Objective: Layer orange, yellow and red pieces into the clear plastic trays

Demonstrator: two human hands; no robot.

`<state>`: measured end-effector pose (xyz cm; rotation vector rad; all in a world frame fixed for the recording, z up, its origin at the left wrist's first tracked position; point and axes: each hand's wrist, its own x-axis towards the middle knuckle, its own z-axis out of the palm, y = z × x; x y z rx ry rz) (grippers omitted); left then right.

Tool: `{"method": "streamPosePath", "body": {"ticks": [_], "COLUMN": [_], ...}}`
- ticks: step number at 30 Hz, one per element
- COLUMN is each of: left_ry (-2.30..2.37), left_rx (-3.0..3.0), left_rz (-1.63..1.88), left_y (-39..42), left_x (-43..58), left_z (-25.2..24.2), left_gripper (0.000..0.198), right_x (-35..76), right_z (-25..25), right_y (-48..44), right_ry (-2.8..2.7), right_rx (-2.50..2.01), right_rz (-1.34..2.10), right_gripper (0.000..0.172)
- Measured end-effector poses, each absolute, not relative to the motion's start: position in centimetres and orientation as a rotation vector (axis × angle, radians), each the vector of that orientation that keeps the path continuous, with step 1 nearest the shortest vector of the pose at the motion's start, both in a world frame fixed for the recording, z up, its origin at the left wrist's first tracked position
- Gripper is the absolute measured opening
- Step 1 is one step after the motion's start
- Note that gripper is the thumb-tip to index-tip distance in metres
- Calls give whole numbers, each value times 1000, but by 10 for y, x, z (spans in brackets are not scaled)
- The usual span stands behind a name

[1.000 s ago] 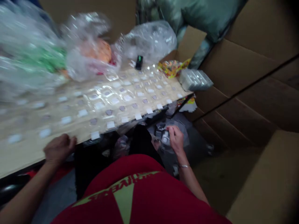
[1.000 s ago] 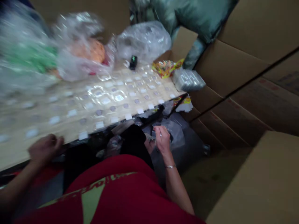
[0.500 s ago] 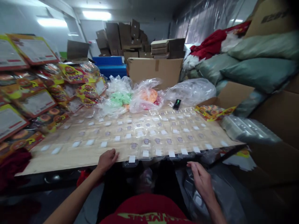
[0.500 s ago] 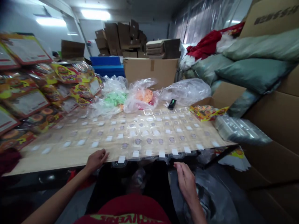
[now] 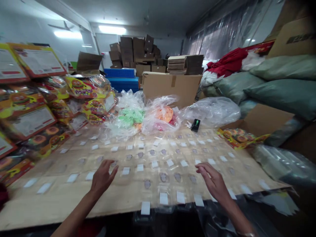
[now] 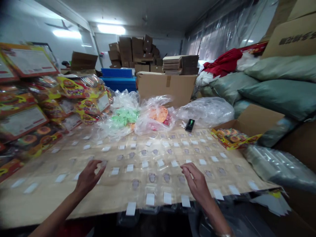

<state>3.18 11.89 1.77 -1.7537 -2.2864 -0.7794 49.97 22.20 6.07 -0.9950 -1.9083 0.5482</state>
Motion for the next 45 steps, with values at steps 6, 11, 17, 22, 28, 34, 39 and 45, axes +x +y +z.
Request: {"method": "streamPosePath", "body": {"ticks": [6,11,17,22,28,34,39,45], "left_ry": [-2118,-1960,-1668,-1465,-2484,-2315,-2012,-2169], "left_rx": [-1554,-1663,-2301,-2854,-2007,-2059,-2581,-2715], "left_rz": [-681,-682,-558,-262,-72,-1,-434,-491], "left_y": [234,319,397,494,581,578,615,646], "left_x": [-25,-22,39,82,42,52,84,63], "left_z": [38,62,81,88,107,120,103,79], "left_gripper": [69,81,50,46,57,36,41,37], "right_x": [399,320,290,310,371,360,295,253], "right_z": [79,75,53,58,60,58,94,96], "right_y": [330,442,561,570,581,579,601,657], "right_ry": [-2097,-2258,-2259,-2374,-2314,-2321,-2268,-2806], "right_rx": [-824,-981,-1468,-1220,-1210,-1047,-896,-1308], "right_rz": [557,317,497,608,705,534,375,418], "right_gripper": [20,38,38,15,21,32,43,44]}}
